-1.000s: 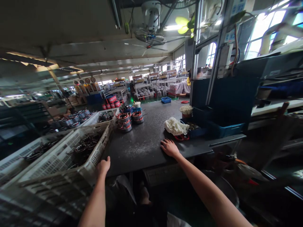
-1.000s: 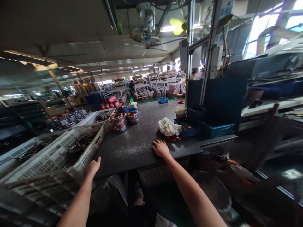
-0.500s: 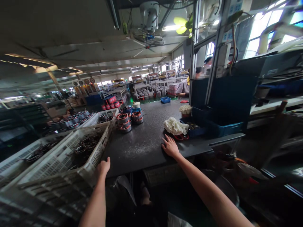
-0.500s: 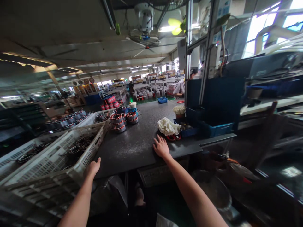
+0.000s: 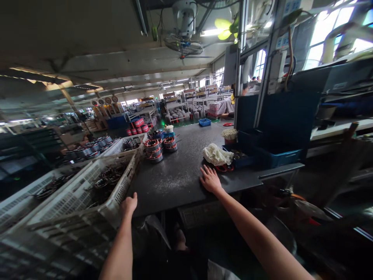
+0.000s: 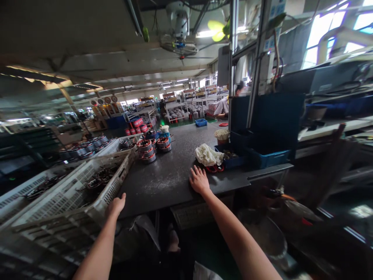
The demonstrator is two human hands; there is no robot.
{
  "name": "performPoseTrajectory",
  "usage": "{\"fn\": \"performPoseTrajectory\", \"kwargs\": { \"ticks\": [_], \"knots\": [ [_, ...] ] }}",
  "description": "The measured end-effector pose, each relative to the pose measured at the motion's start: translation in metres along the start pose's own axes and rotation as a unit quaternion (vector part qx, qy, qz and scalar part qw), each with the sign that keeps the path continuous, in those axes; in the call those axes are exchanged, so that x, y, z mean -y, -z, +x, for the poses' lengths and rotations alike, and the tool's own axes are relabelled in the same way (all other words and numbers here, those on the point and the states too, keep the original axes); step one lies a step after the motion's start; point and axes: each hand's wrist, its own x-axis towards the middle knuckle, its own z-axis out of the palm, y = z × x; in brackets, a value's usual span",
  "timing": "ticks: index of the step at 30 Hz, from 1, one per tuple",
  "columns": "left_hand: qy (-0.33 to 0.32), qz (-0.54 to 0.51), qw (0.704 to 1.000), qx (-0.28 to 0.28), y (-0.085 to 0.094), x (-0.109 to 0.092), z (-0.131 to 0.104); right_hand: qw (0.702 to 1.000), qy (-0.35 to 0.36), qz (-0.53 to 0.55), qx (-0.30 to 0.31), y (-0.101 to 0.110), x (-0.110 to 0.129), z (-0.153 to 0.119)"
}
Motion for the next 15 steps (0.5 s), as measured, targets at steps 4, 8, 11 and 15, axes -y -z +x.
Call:
{"fn": "performPoseTrajectory", "kwargs": {
  "ticks": [4, 8, 11, 15],
  "knots": [
    [0.012, 0.012, 1.0, 0.016, 0.0006, -0.0001, -0.0004, 1.0, 0.0, -0.001, 0.004, -0.0028, -0.0007, 0.0009],
    [0.019, 0.019, 0.999, 0.021, 0.0005, -0.0003, -0.0005, 1.0, 0.007, -0.003, -0.006, -0.0026, -0.0014, 0.0007],
    [0.021, 0.022, 0.999, 0.024, 0.0005, -0.0004, -0.0012, 1.0, 0.011, -0.004, -0.013, -0.0015, -0.0015, -0.0003],
    [0.021, 0.025, 0.999, 0.03, 0.0005, -0.0007, -0.0027, 1.0, 0.011, -0.003, -0.01, -0.0022, -0.0015, -0.0013]
  ]
}}
